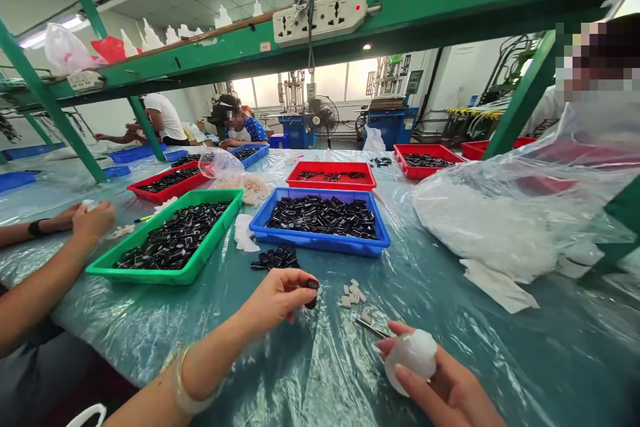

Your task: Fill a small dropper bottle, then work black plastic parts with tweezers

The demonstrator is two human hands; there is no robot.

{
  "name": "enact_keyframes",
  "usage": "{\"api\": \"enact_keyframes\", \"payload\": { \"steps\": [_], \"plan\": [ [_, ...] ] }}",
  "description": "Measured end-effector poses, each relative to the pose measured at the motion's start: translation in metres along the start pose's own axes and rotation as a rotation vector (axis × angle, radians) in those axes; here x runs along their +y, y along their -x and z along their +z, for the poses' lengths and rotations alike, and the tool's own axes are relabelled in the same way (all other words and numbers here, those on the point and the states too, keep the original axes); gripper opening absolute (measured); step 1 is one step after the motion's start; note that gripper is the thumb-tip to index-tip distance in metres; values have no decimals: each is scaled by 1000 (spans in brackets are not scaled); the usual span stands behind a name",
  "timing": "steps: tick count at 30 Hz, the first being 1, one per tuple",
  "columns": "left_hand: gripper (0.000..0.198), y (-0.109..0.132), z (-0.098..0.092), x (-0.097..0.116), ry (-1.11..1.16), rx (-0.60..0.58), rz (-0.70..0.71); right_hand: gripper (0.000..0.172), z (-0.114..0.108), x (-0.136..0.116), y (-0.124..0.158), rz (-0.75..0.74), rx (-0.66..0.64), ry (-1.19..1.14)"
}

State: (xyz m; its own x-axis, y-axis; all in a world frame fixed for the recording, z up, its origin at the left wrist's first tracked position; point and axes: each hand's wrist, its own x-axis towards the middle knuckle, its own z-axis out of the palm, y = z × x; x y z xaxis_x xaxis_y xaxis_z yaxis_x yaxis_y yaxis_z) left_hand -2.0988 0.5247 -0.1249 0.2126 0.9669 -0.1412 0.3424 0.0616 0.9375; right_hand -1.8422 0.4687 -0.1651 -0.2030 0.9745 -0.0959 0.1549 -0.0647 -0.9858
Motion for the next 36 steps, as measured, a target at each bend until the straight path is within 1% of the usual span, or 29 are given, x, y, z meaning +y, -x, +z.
{"api": "enact_keyframes", "payload": {
  "steps": [2,4,6,8,9,11,16,20,24,27,29,31,36],
  "plan": [
    [36,-1,18,6,145,-88,-18,57,0,-3,2,-3,10,-36],
    [36,-2,33,9,323,-170,-84,57,2,-8,4,-4,26,-70],
    [37,-3,43,8,461,-235,-184,56,3,-13,6,-13,58,-84],
    [38,-2,48,7,515,-273,-263,56,5,-20,6,-13,88,-83],
    [38,-1,49,6,532,-288,-288,56,5,-24,6,-8,101,-80],
    [37,2,49,5,557,-314,-312,57,4,-30,3,11,86,-62],
    [32,9,46,5,632,-368,-312,55,1,-39,-12,-8,-20,-7],
    [26,8,47,3,669,-380,-339,49,8,-34,-21,-37,-2,-59],
    [24,8,52,-2,697,-360,-369,51,15,-29,-21,-9,6,-67],
    [24,10,57,-6,715,-363,-392,53,15,-27,-18,19,3,-48],
    [25,11,59,-7,714,-370,-394,54,13,-25,-17,31,-24,-32],
    [27,12,60,-7,703,-368,-390,54,12,-22,-17,31,-47,-27],
    [29,12,62,-7,654,-356,-389,53,13,-13,-14,22,-58,-21]
  ]
}}
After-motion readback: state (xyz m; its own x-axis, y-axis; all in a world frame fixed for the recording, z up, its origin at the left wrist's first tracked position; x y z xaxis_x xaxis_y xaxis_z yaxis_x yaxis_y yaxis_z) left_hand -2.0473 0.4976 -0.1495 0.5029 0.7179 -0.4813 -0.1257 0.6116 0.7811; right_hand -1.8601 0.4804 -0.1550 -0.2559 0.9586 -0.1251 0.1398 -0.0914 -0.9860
